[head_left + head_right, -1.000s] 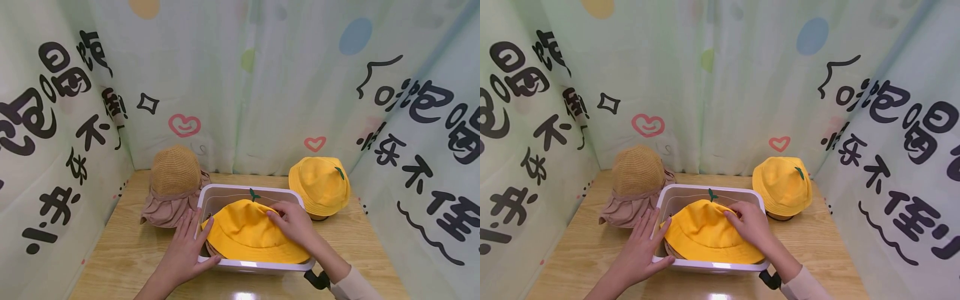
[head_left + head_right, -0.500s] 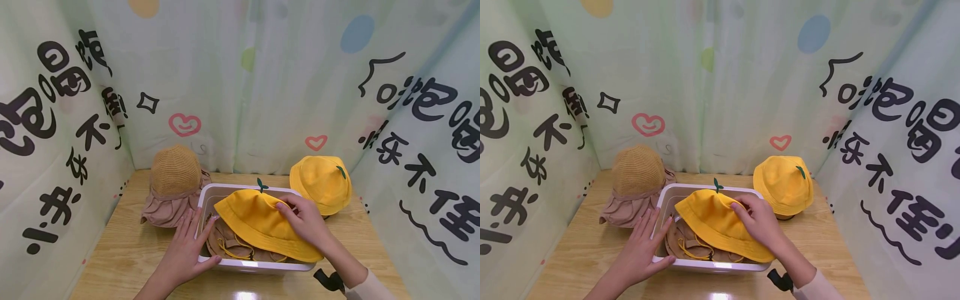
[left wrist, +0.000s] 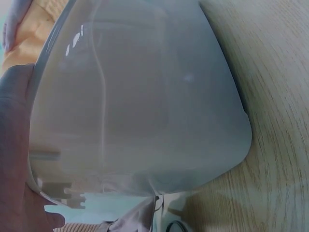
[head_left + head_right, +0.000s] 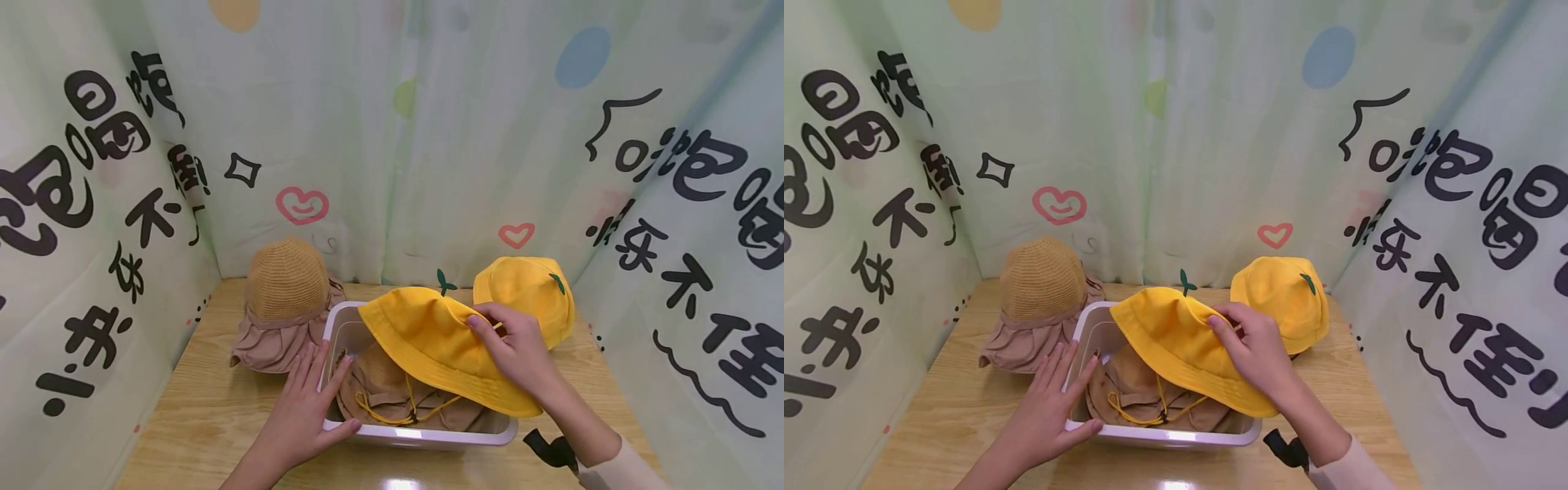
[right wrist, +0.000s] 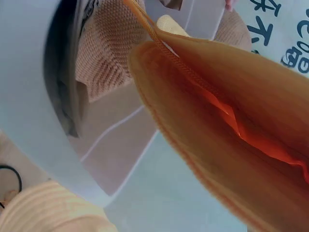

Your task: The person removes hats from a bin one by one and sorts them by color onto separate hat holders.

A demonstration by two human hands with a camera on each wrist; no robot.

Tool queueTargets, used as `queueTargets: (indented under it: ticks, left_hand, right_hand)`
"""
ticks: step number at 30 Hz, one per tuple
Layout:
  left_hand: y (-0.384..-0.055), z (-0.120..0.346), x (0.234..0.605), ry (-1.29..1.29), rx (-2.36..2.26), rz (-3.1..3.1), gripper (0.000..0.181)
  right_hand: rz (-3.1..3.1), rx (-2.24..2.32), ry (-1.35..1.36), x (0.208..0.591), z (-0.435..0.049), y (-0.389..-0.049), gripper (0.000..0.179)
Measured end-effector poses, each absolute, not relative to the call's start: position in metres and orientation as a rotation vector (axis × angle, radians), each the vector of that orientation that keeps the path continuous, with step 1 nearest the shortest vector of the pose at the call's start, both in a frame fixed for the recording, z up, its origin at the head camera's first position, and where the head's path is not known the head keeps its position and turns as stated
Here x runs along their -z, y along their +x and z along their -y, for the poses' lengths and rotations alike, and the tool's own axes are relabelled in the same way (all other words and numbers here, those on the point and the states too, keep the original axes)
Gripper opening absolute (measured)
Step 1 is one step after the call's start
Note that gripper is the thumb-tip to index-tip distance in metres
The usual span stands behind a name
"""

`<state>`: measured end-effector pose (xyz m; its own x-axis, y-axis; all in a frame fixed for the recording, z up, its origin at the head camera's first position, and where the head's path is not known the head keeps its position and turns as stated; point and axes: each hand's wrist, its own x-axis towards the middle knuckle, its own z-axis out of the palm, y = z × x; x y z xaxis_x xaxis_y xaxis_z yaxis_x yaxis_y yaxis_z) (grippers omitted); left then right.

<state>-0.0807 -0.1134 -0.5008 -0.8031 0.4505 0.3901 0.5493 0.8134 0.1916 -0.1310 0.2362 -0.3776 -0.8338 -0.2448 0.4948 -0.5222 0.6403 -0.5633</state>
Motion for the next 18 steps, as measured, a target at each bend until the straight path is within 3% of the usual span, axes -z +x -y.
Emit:
queueTargets:
  ticks: [18]
  left_hand:
    - [-0.080,0.113,0.502,-0.748,0.416,2.658,0.091]
  right_hand:
    - [2.382,-1.002,0.562,0.357,-0.253,-0.133,0.009]
